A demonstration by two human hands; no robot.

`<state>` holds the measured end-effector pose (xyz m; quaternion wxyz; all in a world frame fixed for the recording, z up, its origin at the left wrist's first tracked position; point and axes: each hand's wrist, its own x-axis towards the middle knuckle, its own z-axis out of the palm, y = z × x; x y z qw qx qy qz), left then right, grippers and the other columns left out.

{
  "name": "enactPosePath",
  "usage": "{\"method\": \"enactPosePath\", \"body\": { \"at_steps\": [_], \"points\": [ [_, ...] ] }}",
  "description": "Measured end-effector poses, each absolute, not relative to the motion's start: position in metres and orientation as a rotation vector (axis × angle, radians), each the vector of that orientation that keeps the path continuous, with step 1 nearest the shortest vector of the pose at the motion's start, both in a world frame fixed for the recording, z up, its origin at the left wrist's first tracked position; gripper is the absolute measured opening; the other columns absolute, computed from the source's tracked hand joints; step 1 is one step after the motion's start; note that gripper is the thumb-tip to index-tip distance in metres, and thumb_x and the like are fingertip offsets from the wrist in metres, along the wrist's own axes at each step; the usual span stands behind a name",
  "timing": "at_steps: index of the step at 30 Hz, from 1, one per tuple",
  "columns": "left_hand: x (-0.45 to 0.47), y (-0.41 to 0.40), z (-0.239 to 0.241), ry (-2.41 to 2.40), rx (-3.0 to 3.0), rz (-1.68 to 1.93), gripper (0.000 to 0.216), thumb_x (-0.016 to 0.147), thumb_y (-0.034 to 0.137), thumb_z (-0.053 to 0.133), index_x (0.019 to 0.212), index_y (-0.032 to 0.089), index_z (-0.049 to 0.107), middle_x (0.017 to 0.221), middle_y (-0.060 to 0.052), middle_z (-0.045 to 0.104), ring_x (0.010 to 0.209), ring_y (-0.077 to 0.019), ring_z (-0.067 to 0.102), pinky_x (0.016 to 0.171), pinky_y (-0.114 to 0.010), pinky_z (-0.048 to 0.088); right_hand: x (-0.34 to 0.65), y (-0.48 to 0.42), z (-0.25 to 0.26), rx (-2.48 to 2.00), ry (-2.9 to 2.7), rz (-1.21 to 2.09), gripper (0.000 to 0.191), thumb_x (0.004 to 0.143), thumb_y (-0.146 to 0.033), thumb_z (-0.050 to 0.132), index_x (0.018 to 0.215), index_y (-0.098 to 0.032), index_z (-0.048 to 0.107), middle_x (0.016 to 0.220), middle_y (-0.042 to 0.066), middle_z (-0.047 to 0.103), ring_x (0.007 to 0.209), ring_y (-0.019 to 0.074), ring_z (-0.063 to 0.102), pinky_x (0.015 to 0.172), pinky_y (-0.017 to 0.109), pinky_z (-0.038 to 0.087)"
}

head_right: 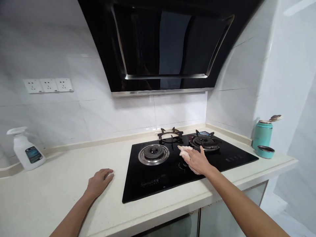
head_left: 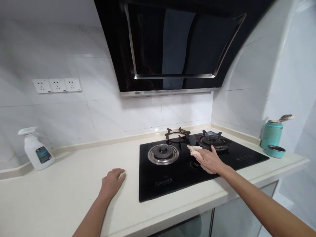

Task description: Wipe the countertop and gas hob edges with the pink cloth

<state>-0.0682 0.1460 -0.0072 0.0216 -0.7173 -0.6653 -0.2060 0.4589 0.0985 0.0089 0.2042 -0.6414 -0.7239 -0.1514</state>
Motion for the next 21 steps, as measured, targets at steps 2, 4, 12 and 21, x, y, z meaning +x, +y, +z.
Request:
{"method": "enactPosePath", "body": {
  "at_steps": [2,4,12,21],
  "points": [
    [-0.069,0.146,-0.007,-2.058,-2.228,-0.636,0.037,0.097,0.040,0.044,0.120,0.028,0.070,0.138,-0.005,0.064,0.133,-0.0263,0.053,0.104,-0.044,0.043,0.457,0.088,0.004,-1.783,-2.004,-0.413,0.049,0.101,-0.050,0.035,0.136,-0.024,0.057,0.122,0.011,0.068,0.117,0.0299,0.060,0.116,0.066,0.016],
    [-0.070,0.147,-0.008,-2.057,-2.230,-0.629,0.038,0.096,0.041,0.044,0.120,0.028,0.070,0.138,-0.005,0.063,0.133,-0.0265,0.053,0.104,-0.045,0.042,0.455,0.081,0.002,-1.776,-1.987,-0.407,0.054,0.098,-0.049,0.041,0.141,-0.018,0.052,0.124,0.015,0.066,0.118,0.0308,0.058,0.117,0.064,0.018],
    [-0.072,0.150,-0.006,-2.061,-2.227,-0.603,0.040,0.096,0.044,0.043,0.120,0.029,0.071,0.138,-0.004,0.064,0.131,-0.0272,0.054,0.102,-0.043,0.045,0.455,0.042,-0.014,-1.746,-1.951,-0.373,0.062,0.081,-0.023,0.051,0.143,-0.014,0.050,0.122,0.016,0.064,0.108,0.0301,0.059,0.095,0.045,0.047],
    [-0.074,0.150,-0.008,-2.032,-2.213,-0.632,0.038,0.094,0.045,0.044,0.117,0.031,0.072,0.135,-0.002,0.066,0.129,-0.0269,0.057,0.101,-0.041,0.047,0.496,-0.046,-0.013,-1.382,-1.901,0.067,0.052,0.081,-0.020,0.047,0.131,-0.027,0.058,0.129,0.007,0.062,0.117,0.0233,0.060,0.099,0.037,0.049]
  ]
}}
